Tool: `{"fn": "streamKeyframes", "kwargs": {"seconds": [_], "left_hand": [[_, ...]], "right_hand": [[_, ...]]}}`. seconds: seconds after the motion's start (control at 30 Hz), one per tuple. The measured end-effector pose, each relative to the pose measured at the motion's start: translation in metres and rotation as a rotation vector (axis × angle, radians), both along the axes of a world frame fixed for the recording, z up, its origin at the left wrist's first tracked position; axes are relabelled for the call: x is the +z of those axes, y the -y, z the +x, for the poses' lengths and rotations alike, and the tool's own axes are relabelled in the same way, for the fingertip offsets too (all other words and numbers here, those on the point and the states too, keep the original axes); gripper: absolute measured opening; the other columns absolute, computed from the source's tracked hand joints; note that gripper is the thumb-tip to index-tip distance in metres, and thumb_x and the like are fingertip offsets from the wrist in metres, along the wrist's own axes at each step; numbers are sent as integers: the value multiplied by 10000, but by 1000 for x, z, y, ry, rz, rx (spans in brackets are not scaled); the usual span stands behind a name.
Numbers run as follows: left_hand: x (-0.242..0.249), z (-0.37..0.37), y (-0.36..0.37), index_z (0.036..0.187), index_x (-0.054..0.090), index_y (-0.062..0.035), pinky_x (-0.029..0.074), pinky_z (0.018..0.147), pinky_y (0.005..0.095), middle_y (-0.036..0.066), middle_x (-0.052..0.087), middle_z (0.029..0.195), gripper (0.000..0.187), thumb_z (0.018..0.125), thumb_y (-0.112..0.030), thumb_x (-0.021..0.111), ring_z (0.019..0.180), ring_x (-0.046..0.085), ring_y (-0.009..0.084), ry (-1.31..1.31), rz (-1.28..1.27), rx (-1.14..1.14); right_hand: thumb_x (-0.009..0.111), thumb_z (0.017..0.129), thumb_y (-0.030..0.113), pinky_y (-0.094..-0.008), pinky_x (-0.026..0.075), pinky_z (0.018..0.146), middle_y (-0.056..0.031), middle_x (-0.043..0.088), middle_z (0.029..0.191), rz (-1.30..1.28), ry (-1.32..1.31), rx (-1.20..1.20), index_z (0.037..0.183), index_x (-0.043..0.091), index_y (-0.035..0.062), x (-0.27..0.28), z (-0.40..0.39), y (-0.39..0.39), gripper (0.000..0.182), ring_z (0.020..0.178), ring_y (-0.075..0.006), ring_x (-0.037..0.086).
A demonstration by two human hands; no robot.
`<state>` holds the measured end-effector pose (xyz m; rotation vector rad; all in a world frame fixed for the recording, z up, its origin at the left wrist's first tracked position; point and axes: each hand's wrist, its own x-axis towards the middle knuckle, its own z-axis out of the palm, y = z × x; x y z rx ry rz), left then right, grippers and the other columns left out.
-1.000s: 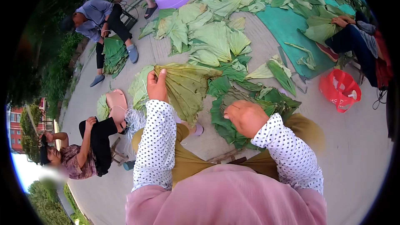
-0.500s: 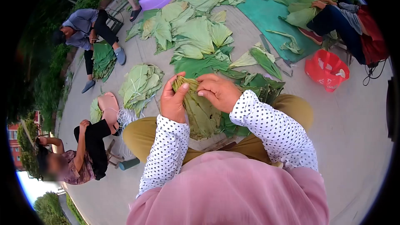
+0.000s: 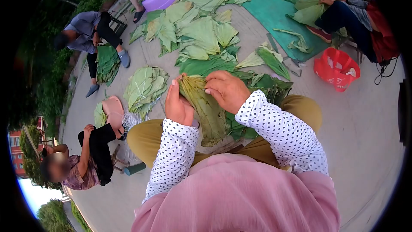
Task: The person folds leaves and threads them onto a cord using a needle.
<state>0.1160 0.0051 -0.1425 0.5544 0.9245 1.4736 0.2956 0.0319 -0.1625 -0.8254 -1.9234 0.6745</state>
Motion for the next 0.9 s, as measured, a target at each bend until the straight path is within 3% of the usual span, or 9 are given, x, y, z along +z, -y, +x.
{"fn": "streamKeyframes", "kwargs": {"seconds": [0.23, 0.33, 0.37, 0.43, 0.53, 0.63, 0.7, 0.73, 0.9], "left_hand": [[-7, 1, 1, 1186, 499, -2, 452, 928, 407, 149, 575, 1128, 360, 1012, -301, 398, 1055, 554, 253, 111, -67, 79], [6, 3, 3, 1154, 527, -8, 456, 924, 409, 135, 592, 1095, 349, 1015, -298, 392, 1050, 558, 244, 15, 32, 18], [16, 7, 4, 1108, 557, -14, 415, 967, 373, 104, 607, 1106, 339, 1017, -296, 391, 1062, 541, 201, -34, 4, 95], [-20, 4, 9, 1080, 576, -39, 294, 1033, 293, 50, 609, 1170, 291, 1016, -275, 417, 1090, 481, 116, -300, 91, 160], [13, -25, 6, 1076, 569, -26, 382, 961, 275, 62, 617, 1132, 275, 1020, -232, 395, 1043, 512, 104, -508, 178, 300], [8, -43, 6, 1075, 575, -44, 368, 954, 269, 41, 640, 1114, 220, 1001, -205, 445, 1011, 521, 95, -652, 237, 275], [10, -52, 7, 1093, 572, -39, 401, 898, 263, 35, 648, 1062, 214, 993, -192, 461, 956, 534, 92, -636, 272, 339], [13, -61, 11, 1080, 555, -29, 381, 953, 270, 42, 652, 1025, 176, 987, -151, 468, 985, 542, 103, -655, 250, 315], [22, -73, 22, 1109, 566, -37, 403, 917, 273, 18, 625, 971, 184, 968, -131, 494, 955, 541, 99, -619, 215, 311]], "right_hand": [[650, 804, 93, -386, 468, 733, -100, 561, 890, 76, -21, 107, 869, 641, 41, 3, -1, 0, 83, 836, -297, 556], [648, 813, 78, -382, 468, 753, -114, 588, 919, -167, -122, 205, 865, 637, 27, 5, -5, 0, 74, 842, -303, 562], [644, 819, 77, -378, 469, 762, -120, 600, 928, -146, -166, 223, 865, 635, 22, 3, -5, 1, 73, 845, -301, 565], [636, 823, 66, -351, 459, 762, -113, 634, 871, -280, -82, 212, 866, 619, 18, -5, 17, 14, 66, 819, -270, 577], [593, 847, 37, -333, 447, 767, -109, 618, 866, -237, -154, 222, 875, 600, 1, 16, -4, -3, 46, 807, -258, 568], [536, 921, 61, -247, 421, 770, -52, 573, 883, -302, -193, 219, 912, 561, -6, 17, 4, -11, 73, 813, -127, 521], [519, 931, 63, -253, 420, 778, -54, 564, 897, -331, -192, 187, 918, 550, -4, 18, 7, -15, 75, 826, -136, 520], [519, 931, 63, -253, 420, 778, -54, 564, 897, -323, -186, 202, 918, 550, -4, 17, 6, -18, 75, 826, -136, 520], [505, 944, 73, -253, 409, 796, -58, 559, 930, -201, -141, 164, 912, 539, -2, 9, 7, -26, 88, 853, -139, 509]]}}
